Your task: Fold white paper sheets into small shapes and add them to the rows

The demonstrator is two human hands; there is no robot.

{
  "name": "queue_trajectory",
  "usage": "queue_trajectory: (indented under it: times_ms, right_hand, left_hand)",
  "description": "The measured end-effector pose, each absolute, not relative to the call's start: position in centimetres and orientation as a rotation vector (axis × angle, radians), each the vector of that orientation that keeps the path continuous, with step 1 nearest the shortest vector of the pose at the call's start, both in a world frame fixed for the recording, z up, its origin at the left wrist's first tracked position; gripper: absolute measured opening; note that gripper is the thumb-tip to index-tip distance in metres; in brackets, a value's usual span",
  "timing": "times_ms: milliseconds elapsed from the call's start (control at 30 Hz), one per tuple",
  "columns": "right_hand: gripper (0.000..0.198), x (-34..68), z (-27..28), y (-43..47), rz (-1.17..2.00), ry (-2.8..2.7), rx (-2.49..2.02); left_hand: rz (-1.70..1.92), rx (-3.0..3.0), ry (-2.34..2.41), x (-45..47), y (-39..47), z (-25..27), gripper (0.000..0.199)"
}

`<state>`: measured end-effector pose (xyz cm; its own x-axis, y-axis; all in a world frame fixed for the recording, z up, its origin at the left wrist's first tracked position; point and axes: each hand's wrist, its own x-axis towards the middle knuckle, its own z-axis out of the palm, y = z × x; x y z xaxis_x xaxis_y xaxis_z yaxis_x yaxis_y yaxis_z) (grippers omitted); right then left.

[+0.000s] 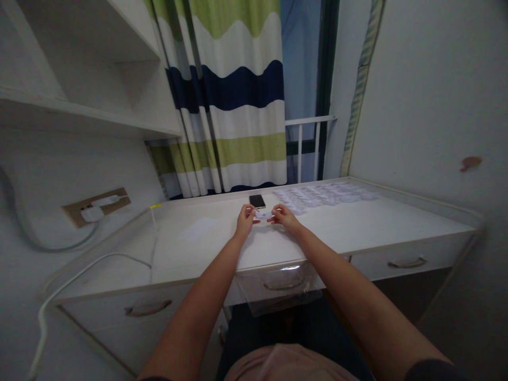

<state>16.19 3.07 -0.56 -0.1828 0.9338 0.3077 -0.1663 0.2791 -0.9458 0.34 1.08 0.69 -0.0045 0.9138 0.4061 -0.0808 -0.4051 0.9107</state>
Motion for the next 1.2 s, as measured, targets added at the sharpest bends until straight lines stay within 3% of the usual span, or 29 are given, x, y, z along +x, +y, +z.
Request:
queue_trajectory:
  times_ms: [300, 1200]
  right_hand:
    - [0.029, 16.44, -1.13, 3.76, 1.141, -1.377, -0.750]
    - [0.015, 16.64, -0.55, 3.09, 1.212, -1.290, -0.777]
  left_hand:
    - [1.446, 1.584, 0.981, 0.49, 0.91, 0.36, 0.028]
    - [1.345, 1.660, 1.043, 0.10, 1.38, 0.33, 0.029]
